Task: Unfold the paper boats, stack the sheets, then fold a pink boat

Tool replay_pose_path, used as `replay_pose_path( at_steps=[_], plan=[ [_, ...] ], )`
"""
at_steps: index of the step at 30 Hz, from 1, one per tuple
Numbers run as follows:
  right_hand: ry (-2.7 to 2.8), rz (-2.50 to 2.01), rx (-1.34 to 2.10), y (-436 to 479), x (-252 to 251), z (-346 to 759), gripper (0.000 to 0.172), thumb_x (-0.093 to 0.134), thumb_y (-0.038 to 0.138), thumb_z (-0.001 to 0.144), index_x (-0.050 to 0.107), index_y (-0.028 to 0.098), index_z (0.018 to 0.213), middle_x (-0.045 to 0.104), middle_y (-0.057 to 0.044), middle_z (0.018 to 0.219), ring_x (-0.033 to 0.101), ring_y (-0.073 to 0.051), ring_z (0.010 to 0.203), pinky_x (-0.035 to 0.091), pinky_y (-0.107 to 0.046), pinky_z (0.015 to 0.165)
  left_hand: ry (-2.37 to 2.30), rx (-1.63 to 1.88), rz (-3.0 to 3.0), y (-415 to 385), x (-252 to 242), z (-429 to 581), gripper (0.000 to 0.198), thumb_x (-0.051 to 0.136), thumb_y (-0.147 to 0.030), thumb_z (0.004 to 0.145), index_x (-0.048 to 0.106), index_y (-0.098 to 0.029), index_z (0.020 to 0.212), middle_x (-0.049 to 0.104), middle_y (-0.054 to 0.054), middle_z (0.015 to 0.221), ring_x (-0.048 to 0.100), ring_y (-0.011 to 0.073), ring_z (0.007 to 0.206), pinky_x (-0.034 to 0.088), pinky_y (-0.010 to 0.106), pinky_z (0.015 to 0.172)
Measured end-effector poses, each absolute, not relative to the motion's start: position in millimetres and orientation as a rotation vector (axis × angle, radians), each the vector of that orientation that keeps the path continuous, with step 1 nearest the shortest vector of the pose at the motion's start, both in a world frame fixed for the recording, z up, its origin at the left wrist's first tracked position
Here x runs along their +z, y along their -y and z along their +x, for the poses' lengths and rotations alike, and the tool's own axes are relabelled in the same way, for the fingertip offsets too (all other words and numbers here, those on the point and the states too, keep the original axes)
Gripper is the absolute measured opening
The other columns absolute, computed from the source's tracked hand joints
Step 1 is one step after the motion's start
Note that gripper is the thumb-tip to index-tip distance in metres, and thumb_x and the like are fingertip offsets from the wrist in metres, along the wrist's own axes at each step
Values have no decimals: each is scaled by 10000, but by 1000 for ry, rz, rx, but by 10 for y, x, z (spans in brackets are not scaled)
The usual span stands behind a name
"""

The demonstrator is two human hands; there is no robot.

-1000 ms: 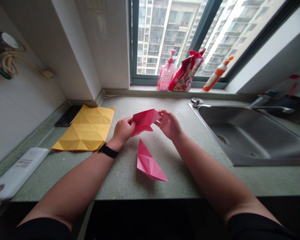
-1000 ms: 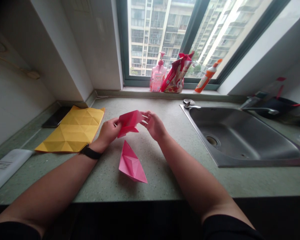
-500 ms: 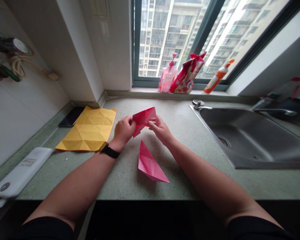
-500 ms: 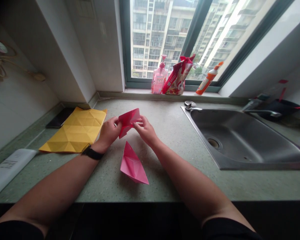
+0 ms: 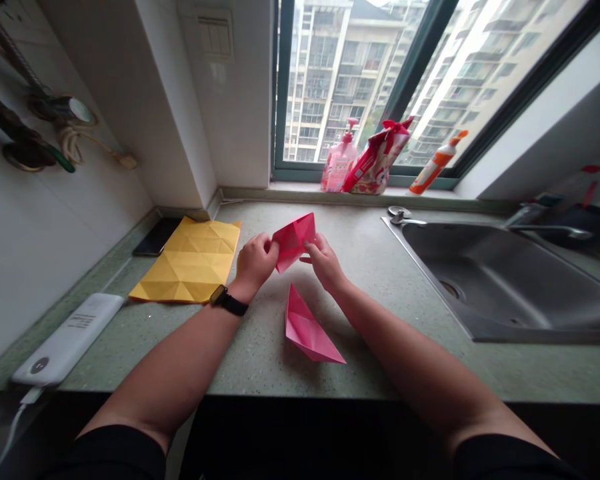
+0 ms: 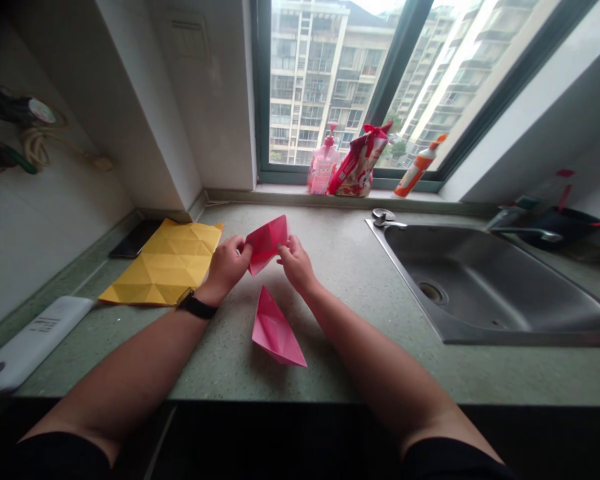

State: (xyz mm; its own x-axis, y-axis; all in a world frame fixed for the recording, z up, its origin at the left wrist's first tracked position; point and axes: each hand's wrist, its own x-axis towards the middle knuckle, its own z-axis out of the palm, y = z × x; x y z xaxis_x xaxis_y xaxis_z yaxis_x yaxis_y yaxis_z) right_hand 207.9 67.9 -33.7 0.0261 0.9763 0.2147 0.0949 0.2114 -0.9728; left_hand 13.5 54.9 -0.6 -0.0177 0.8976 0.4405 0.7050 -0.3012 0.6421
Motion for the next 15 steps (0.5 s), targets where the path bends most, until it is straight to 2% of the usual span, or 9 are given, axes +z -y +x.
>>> replay_pose_path(
  at_steps=[2, 5, 7, 10, 13, 14, 15],
  plan=[
    [1304, -1130, 1011, -713, -273, 2084, 443, 680, 612, 852, 653, 296, 1161, 800, -28, 1097, 759, -240, 974, 635, -376, 772, -1694, 1220, 1964, -559, -3, 102, 346, 565, -299, 1023, 478, -249, 692, 652, 36, 744, 586, 215, 743, 332, 320, 666],
    [1288, -1152, 1130, -802, -130, 2065, 362, 742, 552, 779, 695, 260, 989, 795, -33, 930, 758, -240, 882, 635, -389, 774, -1672, 1233, 1934, -564, -6, 56, 366, 556, -327, 1033, 473, -245, 686, 637, 25, 716, 578, 205, 731, 323, 316, 664],
    [1268, -1153, 1227, -874, -37, 2046, 324, 764, 526, 759, 715, 243, 908, 789, -47, 875, 752, -240, 833, 639, -410, 782, -1658, 1241, 1938, -567, -14, 27, 367, 555, -346, 1039, 485, -244, 694, 645, 27, 732, 589, 207, 743, 343, 315, 674],
    [1222, -1156, 1302, -945, 27, 2029, 297, 773, 495, 750, 759, 235, 894, 803, -63, 874, 737, -239, 800, 639, -419, 769, -1654, 1251, 1950, -583, -36, -23, 324, 563, -342, 1044, 533, -241, 738, 675, 44, 807, 622, 219, 793, 411, 316, 714],
    [1291, -1180, 1221, -928, -10, 2040, 278, 720, 484, 786, 784, 223, 860, 800, -52, 829, 710, -228, 758, 602, -375, 719, -1637, 1337, 1960, -610, -65, -78, 82, 617, -275, 1015, 634, -228, 951, 711, 69, 981, 659, 221, 868, 492, 323, 790],
    [1363, -1198, 1153, -905, -29, 2048, 269, 698, 470, 801, 787, 219, 835, 792, -44, 799, 698, -225, 740, 579, -356, 703, -1621, 1378, 1976, -618, -76, -94, 51, 634, -248, 1005, 646, -221, 1048, 714, 80, 1045, 668, 221, 897, 512, 327, 818],
    [1455, -1219, 1072, -875, -42, 2057, 262, 676, 453, 817, 787, 216, 809, 780, -34, 765, 685, -222, 722, 552, -342, 691, -1604, 1416, 2003, -626, -86, -108, 129, 647, -228, 1001, 643, -217, 1129, 712, 90, 1098, 674, 221, 930, 528, 332, 845]
  ],
)
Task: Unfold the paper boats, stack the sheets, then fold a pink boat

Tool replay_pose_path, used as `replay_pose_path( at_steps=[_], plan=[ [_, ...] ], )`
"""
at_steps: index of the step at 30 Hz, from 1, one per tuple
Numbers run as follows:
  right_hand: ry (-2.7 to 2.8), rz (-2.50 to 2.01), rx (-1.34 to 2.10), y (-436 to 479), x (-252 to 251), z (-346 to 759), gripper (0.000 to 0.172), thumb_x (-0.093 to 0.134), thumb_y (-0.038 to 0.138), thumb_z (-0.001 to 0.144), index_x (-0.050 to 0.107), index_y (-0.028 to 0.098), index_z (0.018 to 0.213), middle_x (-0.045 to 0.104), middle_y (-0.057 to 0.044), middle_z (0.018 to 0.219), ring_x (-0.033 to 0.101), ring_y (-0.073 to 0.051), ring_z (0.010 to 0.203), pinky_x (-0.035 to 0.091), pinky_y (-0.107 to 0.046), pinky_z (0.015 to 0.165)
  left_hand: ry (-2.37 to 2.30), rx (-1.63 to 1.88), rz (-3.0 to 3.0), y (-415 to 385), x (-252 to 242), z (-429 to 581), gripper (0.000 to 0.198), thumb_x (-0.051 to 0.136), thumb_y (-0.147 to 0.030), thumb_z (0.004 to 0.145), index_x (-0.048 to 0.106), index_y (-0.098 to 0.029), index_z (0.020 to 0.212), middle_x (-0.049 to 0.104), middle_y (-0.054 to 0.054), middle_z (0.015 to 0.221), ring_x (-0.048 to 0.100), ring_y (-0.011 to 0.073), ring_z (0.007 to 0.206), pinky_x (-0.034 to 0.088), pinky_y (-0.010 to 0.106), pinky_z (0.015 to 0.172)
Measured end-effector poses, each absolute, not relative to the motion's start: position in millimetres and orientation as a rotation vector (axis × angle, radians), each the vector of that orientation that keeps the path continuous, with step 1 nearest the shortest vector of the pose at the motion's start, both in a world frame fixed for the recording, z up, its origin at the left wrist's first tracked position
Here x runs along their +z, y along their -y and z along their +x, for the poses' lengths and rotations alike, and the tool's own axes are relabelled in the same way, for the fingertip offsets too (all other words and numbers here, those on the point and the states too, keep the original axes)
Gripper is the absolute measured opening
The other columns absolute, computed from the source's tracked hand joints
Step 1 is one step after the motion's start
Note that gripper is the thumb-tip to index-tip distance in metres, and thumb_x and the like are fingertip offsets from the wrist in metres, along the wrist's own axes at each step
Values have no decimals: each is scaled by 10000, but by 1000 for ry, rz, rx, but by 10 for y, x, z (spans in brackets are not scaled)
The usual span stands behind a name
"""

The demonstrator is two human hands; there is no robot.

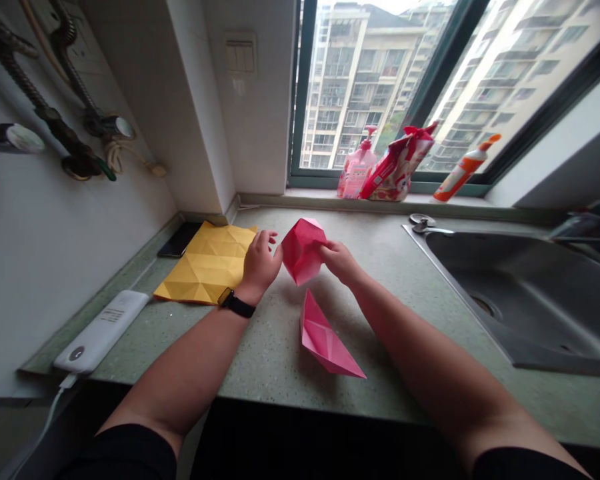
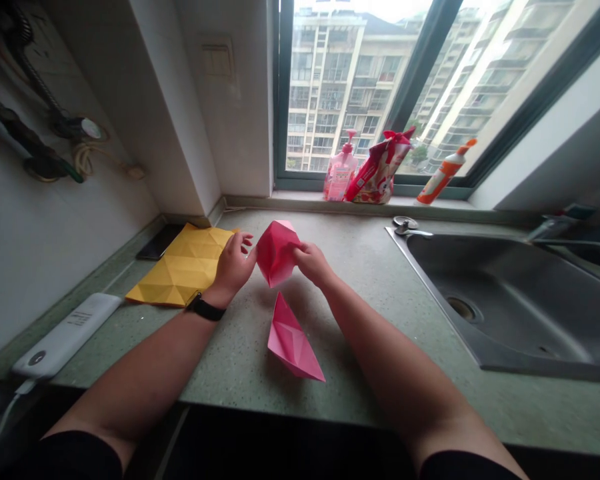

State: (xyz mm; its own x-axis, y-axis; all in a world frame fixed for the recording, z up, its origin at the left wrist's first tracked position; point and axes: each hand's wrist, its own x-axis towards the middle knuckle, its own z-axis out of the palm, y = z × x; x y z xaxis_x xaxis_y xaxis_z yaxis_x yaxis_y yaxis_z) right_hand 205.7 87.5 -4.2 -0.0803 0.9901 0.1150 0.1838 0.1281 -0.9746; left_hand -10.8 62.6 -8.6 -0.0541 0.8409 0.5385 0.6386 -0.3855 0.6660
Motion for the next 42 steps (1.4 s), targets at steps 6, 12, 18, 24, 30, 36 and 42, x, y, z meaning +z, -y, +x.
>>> replay_pose_path(
  at_steps=[6, 12, 18, 24, 30, 36, 42],
  plan=[
    [1866, -1335, 622, -689, 96, 2052, 276, 559, 328, 889, 794, 214, 800, 764, -19, 722, 659, -212, 696, 424, -306, 660, -1487, 1659, 2304, -643, -104, -167, 156, 660, -223, 1042, 603, -223, 1187, 695, 99, 1164, 669, 246, 1055, 562, 384, 940],
    [2046, -1395, 419, -580, 299, 1995, 266, 556, 298, 927, 760, 217, 778, 724, -25, 690, 613, -188, 661, 361, -310, 655, -1396, 1786, 2547, -597, -10, -223, 165, 615, -215, 1080, 578, -231, 1241, 673, 109, 1197, 651, 262, 1141, 554, 428, 1026],
    [2216, -1384, 319, -527, 366, 1976, 299, 562, 296, 968, 712, 226, 718, 714, -38, 722, 575, -184, 680, 316, -316, 658, -1395, 1676, 2709, -549, 14, -243, 179, 609, -163, 1062, 644, -245, 1217, 613, 124, 1364, 609, 272, 1232, 552, 445, 1058],
    [2298, -1341, 247, -516, 345, 1952, 330, 542, 298, 997, 706, 222, 720, 727, -47, 758, 552, -183, 692, 304, -326, 665, -1534, 1602, 2708, -540, 36, -266, 139, 601, -206, 1078, 715, -227, 1154, 625, 129, 1344, 602, 284, 1212, 555, 468, 1058],
    [2119, -1419, 345, -591, 270, 1996, 271, 574, 265, 956, 772, 225, 775, 762, -40, 752, 610, -186, 686, 353, -308, 666, -1324, 1701, 2565, -548, 36, -231, 109, 633, -187, 1066, 730, -224, 1098, 621, 111, 1297, 617, 265, 1208, 578, 447, 1039],
    [1911, -1452, 505, -711, 198, 2072, 255, 584, 257, 908, 773, 215, 741, 774, -20, 732, 637, -180, 671, 374, -292, 634, -1063, 1743, 2372, -509, 84, -138, 92, 675, -152, 1040, 709, -226, 999, 613, 79, 1258, 644, 239, 1219, 573, 456, 1078],
    [1704, -1386, 586, -862, 140, 2192, 199, 606, 283, 854, 761, 209, 754, 739, -4, 692, 620, -179, 675, 382, -283, 631, -990, 1765, 2293, -551, 147, -215, 151, 632, -88, 1030, 664, -234, 1047, 625, 75, 1256, 644, 227, 1220, 581, 432, 1072]
  ],
)
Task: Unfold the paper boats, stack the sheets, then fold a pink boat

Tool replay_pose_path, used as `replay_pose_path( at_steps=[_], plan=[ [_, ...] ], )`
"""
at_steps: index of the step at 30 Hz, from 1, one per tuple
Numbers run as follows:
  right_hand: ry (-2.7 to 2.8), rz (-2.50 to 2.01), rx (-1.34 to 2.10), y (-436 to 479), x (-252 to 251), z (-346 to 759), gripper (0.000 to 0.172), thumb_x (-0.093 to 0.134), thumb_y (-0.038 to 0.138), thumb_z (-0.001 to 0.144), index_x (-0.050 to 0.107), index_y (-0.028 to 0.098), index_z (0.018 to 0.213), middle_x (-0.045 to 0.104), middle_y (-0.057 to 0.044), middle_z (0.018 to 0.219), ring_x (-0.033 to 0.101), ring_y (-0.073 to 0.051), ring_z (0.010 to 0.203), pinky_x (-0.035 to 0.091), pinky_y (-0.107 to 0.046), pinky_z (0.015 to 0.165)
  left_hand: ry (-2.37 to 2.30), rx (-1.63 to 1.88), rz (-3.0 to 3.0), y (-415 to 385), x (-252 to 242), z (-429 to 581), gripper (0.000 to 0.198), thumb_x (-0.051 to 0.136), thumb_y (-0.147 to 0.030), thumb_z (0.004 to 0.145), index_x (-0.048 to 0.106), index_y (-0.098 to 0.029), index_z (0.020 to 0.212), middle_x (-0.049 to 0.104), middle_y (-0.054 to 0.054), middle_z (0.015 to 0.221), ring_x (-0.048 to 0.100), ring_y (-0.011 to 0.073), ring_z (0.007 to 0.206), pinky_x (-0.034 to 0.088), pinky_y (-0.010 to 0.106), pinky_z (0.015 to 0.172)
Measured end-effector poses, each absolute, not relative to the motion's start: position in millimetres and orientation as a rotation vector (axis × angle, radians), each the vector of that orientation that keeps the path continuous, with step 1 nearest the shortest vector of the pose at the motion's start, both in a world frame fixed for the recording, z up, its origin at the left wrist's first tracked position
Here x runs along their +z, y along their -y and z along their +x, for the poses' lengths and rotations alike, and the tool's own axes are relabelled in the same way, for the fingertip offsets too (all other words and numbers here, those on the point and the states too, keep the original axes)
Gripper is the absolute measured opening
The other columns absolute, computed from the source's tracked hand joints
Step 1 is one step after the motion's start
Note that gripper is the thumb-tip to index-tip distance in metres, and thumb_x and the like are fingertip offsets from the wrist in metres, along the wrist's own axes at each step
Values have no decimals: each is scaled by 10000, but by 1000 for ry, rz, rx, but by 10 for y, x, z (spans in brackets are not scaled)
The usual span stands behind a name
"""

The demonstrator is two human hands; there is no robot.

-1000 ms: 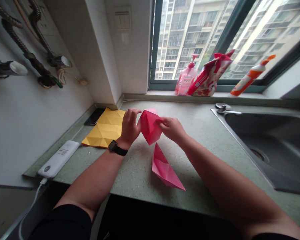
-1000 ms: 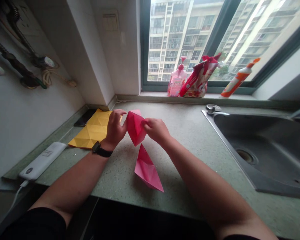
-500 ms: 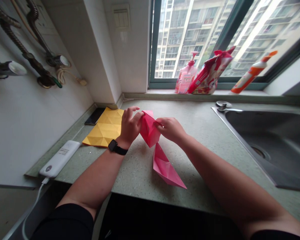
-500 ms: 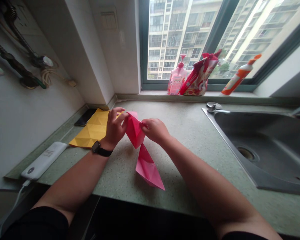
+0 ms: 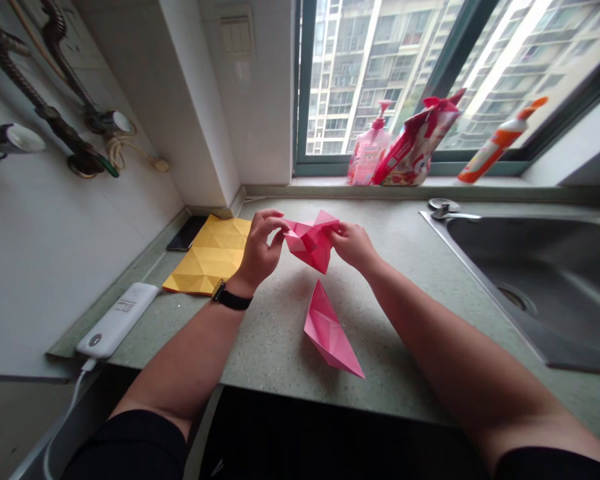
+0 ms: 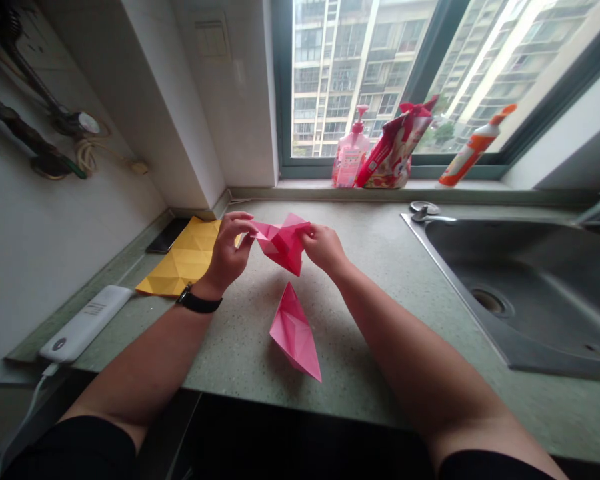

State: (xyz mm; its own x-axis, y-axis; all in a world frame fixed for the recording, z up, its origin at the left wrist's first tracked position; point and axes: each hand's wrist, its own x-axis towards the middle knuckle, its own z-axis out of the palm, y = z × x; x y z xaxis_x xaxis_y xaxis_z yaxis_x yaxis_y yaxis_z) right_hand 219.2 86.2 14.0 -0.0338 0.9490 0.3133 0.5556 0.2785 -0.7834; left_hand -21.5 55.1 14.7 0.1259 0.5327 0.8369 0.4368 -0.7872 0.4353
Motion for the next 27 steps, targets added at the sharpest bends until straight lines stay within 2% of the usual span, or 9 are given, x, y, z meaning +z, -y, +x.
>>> replay_pose_path(
  at_steps=[6, 12, 16, 19, 22, 24, 27],
  plan=[
    [1408, -1201, 1048, -991, 121, 2273, 183, 708, 355, 797, 749, 180, 825, 749, -25, 751, 604, -154, 646, 427, -249, 599, -1079, 1766, 2227, -687, 105, -343, 145, 591, -101, 1043, 639, -236, 1068, 632, 77, 1246, 653, 208, 1187, 618, 357, 958],
    [1401, -1225, 1218, -972, 176, 2292, 185, 710, 272, 814, 793, 162, 938, 812, -83, 875, 685, -180, 713, 501, -257, 637, -1234, 1708, 2334, -748, 79, -444, 194, 542, -61, 1034, 623, -236, 1053, 659, 64, 1141, 664, 202, 1111, 615, 350, 946],
    [1519, -1326, 1058, -969, 167, 2295, 235, 660, 256, 826, 818, 158, 970, 822, -67, 879, 695, -192, 750, 490, -261, 649, -1376, 1678, 2432, -699, 84, -430, 287, 506, -3, 986, 653, -226, 1092, 636, 91, 1189, 654, 231, 1161, 591, 416, 1030],
    [1592, -1383, 844, -958, 153, 2287, 282, 618, 276, 831, 837, 169, 974, 824, -37, 862, 704, -202, 801, 481, -270, 695, -1399, 1667, 2569, -549, 122, -314, 286, 562, -31, 966, 692, -220, 1136, 640, 107, 1236, 644, 264, 1191, 565, 468, 1067],
    [1624, -1428, 711, -916, 176, 2258, 289, 574, 272, 839, 837, 172, 903, 815, -27, 819, 701, -203, 789, 458, -279, 697, -1158, 1457, 2753, -364, 148, -142, 144, 633, -169, 1026, 724, -242, 1111, 703, 65, 1075, 691, 229, 1023, 604, 402, 948],
    [1651, -1459, 640, -876, 207, 2230, 284, 558, 262, 838, 826, 169, 839, 803, -27, 778, 687, -199, 751, 434, -284, 669, -1003, 1289, 2827, -277, 131, -33, 146, 613, -227, 1072, 737, -255, 1144, 733, 48, 1048, 720, 196, 959, 616, 345, 880],
    [1689, -1485, 570, -825, 243, 2185, 282, 554, 257, 840, 820, 170, 802, 796, -29, 755, 676, -197, 725, 415, -288, 648, -945, 1060, 2884, -240, 62, 82, 267, 580, -197, 1083, 712, -257, 1308, 751, 65, 1276, 757, 197, 1057, 629, 323, 874]
  ],
)
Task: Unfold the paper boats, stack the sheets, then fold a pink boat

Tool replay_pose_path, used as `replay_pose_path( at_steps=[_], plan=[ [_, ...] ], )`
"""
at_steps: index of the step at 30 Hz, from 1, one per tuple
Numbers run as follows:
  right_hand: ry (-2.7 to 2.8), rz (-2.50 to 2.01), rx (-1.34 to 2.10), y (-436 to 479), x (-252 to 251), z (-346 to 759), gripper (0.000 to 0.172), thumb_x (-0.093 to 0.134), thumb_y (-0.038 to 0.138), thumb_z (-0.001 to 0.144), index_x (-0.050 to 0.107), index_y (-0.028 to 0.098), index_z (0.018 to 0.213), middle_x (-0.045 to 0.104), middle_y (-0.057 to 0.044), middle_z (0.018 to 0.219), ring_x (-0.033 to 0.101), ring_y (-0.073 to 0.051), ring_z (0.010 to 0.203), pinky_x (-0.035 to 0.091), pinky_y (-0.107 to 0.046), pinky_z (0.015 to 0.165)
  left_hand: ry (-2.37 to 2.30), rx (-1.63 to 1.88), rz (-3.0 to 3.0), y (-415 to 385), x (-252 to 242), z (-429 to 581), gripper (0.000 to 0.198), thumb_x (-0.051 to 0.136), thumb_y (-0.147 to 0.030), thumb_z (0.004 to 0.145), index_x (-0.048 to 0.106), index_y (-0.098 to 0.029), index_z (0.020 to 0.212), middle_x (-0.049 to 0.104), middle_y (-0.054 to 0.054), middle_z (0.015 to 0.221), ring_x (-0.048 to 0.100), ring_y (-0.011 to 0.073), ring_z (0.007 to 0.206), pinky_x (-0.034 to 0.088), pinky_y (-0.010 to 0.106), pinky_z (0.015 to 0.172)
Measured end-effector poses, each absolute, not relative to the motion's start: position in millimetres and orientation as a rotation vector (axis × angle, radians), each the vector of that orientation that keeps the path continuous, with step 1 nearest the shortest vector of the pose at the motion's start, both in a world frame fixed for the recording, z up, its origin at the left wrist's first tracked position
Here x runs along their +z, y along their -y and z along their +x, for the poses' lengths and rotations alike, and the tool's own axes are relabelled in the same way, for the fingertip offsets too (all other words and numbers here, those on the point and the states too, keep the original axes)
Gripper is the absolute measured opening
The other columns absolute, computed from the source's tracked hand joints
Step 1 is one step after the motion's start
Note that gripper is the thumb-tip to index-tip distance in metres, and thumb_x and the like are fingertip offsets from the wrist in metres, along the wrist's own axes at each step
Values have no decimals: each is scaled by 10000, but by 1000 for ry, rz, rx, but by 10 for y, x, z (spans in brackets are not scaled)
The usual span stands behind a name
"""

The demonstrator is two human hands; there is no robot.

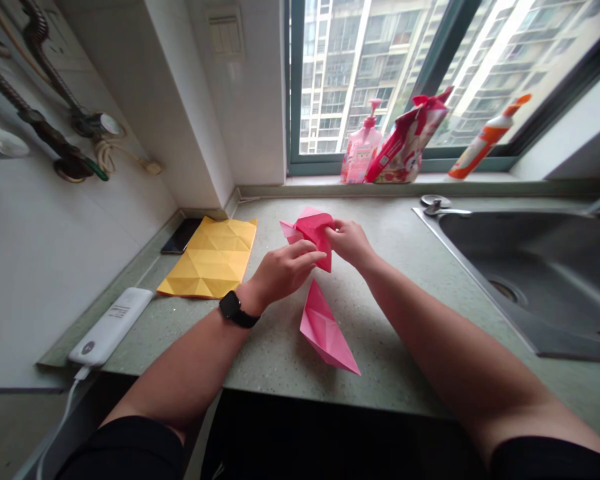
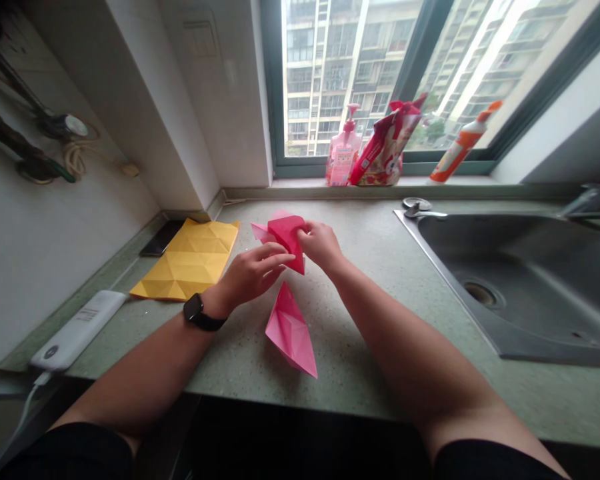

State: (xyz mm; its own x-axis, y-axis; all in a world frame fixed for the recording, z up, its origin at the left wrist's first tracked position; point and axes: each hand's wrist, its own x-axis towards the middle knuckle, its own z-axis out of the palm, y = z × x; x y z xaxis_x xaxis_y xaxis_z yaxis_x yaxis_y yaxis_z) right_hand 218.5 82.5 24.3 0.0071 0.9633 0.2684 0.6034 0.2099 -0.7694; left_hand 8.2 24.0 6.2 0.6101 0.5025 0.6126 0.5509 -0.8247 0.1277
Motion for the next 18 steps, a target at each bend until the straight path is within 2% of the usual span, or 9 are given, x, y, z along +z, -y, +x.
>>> replay_pose_path(
  at_steps=[3, 7, 13, 18],
  plan=[
    [1710, -1484, 527, -799, 242, 2155, 286, 562, 248, 837, 840, 179, 845, 816, -35, 799, 686, -200, 745, 423, -288, 665, 1086, -856, -2733, -269, -4, 129, 319, 594, -143, 1046, 703, -236, 1332, 707, 87, 1427, 770, 226, 1067, 641, 336, 843],
    [1744, -1461, 476, -804, 208, 2150, 308, 561, 225, 822, 856, 203, 907, 833, -31, 851, 691, -199, 764, 435, -286, 694, 1276, -809, -2655, -307, -18, 129, 258, 563, -119, 1050, 734, -215, 1219, 722, 99, 1327, 768, 225, 968, 636, 342, 796],
    [1738, -1510, 455, -836, 189, 2178, 267, 552, 271, 846, 803, 196, 791, 773, -25, 717, 645, -196, 704, 395, -292, 637, 1172, -935, -2657, -316, -12, 120, 176, 608, -144, 1039, 741, -216, 1128, 663, 107, 1292, 727, 227, 1046, 635, 343, 819],
    [1701, -1495, 475, -823, 225, 2163, 276, 549, 299, 852, 796, 192, 793, 769, -21, 723, 642, -194, 700, 395, -291, 636, 1143, -853, -2717, -314, -29, 115, 142, 614, -198, 1055, 754, -225, 1058, 700, 68, 1064, 705, 204, 881, 588, 329, 764]
  ],
)
